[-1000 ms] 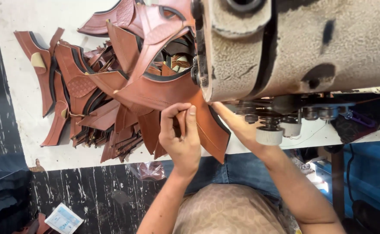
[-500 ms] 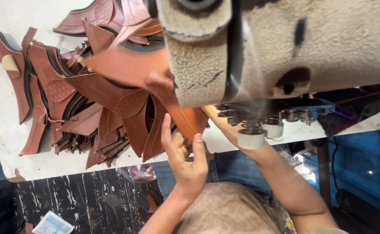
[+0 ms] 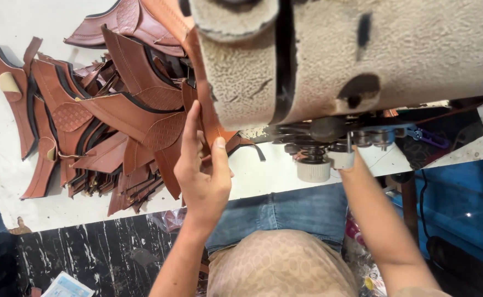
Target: Stitching together multiple leather components using a heavy-duty sewing machine to construct shoe uppers.
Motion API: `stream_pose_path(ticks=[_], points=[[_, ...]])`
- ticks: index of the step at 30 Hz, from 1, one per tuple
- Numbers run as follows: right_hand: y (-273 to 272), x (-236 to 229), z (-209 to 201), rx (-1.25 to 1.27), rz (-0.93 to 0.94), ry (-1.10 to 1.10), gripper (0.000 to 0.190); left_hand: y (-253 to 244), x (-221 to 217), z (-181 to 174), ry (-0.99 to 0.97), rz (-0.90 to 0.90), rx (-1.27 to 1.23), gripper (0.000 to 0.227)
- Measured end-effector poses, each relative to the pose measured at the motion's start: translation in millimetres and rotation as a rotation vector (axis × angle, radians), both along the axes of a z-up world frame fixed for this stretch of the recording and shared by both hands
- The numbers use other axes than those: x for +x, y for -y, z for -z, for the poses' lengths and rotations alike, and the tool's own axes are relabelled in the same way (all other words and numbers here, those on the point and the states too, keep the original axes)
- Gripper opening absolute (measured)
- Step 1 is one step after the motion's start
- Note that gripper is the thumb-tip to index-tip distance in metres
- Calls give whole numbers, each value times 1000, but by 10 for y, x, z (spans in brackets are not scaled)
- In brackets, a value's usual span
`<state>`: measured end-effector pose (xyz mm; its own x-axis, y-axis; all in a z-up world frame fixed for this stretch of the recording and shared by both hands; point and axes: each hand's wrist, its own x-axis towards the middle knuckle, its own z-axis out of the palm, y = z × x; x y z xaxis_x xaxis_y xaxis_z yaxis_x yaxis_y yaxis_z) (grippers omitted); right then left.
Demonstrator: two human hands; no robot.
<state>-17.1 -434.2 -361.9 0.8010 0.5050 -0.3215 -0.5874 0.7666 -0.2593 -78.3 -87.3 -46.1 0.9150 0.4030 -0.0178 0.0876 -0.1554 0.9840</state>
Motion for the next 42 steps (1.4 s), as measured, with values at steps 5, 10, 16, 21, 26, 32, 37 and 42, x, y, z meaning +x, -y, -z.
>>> stream_pose_path(ticks=[5,10,16,21,26,32,37,42], points=[[184,141,-112,-232,-15,107,44,-122,96,90,101,14,71,57],[-5,236,-324,-389,-69,198,43,-243,92,-95,52,-68,11,46],[-1793,-128,-2689,-1257,193,1429,39,-57,-249,-98,246,-19,145,28],[-2107,-293,-2766,-1310,230,1437,38,-55,-305,115,95,-181,118,56],[-2105,-132,-2678,-1299,-169,960,28,-147,-95,-127,-84,-137,8,43],[-2006,49,-2889,-1480,-389,1231,40,-76,11,-77,91,-115,213,39],[-1866,62,-2938,-1682,-581,1427,48,-42,122,-60,48,-142,161,21],[-1757,4,-2688,-2044,-825,1554,49,-71,-56,-61,-112,9,402,30]])
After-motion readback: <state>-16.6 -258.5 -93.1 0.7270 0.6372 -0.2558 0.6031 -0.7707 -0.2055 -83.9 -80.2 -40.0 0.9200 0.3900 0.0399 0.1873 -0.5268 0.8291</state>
